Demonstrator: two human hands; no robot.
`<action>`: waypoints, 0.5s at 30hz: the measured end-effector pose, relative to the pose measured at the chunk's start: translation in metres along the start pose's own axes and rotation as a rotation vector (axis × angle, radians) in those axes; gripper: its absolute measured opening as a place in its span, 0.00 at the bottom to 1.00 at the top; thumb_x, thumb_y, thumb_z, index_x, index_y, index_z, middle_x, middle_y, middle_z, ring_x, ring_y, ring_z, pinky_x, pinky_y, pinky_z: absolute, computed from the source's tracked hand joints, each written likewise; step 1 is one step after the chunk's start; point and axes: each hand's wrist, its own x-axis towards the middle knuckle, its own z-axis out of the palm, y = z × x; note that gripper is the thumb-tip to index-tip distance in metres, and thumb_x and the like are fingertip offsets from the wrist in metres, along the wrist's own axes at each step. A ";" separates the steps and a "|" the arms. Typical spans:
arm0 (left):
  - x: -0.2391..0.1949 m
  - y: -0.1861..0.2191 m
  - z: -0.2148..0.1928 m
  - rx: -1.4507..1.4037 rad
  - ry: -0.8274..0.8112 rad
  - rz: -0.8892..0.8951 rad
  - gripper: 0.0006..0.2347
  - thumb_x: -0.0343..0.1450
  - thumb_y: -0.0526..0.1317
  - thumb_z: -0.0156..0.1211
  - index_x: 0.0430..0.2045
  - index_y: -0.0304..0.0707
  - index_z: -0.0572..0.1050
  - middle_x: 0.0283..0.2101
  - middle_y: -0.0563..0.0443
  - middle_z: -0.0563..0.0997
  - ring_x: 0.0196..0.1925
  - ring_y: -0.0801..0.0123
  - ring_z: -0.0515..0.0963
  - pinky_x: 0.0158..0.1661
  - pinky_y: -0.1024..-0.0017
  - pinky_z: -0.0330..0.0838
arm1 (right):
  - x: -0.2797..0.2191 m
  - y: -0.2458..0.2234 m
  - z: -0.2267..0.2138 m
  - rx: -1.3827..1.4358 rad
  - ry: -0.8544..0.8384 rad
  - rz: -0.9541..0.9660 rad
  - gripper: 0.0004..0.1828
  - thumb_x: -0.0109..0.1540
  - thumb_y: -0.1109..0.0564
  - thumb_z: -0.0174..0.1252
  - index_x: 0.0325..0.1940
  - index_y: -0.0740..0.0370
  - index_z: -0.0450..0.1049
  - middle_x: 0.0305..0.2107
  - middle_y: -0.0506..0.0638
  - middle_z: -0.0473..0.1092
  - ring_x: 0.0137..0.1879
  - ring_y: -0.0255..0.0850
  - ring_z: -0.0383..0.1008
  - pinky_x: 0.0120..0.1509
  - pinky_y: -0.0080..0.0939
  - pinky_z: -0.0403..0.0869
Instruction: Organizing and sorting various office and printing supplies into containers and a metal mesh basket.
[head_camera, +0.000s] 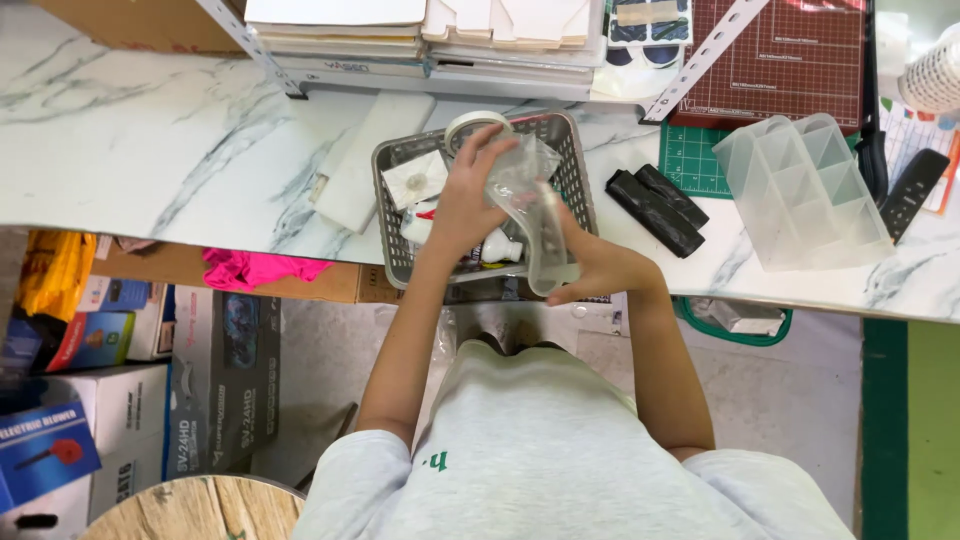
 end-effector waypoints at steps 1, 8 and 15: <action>0.003 0.008 0.000 0.000 -0.012 0.009 0.30 0.66 0.47 0.76 0.62 0.42 0.70 0.70 0.44 0.67 0.71 0.46 0.69 0.67 0.56 0.67 | 0.003 -0.003 0.005 0.001 0.015 0.001 0.72 0.53 0.50 0.76 0.80 0.64 0.26 0.75 0.64 0.47 0.79 0.52 0.49 0.77 0.47 0.54; 0.027 0.023 0.013 0.068 0.128 0.160 0.47 0.60 0.60 0.76 0.70 0.40 0.56 0.73 0.38 0.60 0.75 0.44 0.62 0.73 0.49 0.56 | -0.004 0.008 0.027 0.145 0.786 0.106 0.51 0.59 0.64 0.66 0.82 0.62 0.48 0.72 0.61 0.57 0.75 0.47 0.60 0.74 0.46 0.64; 0.046 -0.013 0.049 -0.854 -0.342 -0.315 0.44 0.65 0.55 0.71 0.71 0.44 0.46 0.73 0.37 0.58 0.63 0.47 0.74 0.61 0.52 0.70 | -0.080 0.013 0.010 0.988 1.204 -0.185 0.40 0.53 0.71 0.44 0.73 0.69 0.60 0.60 0.60 0.69 0.63 0.49 0.74 0.65 0.47 0.78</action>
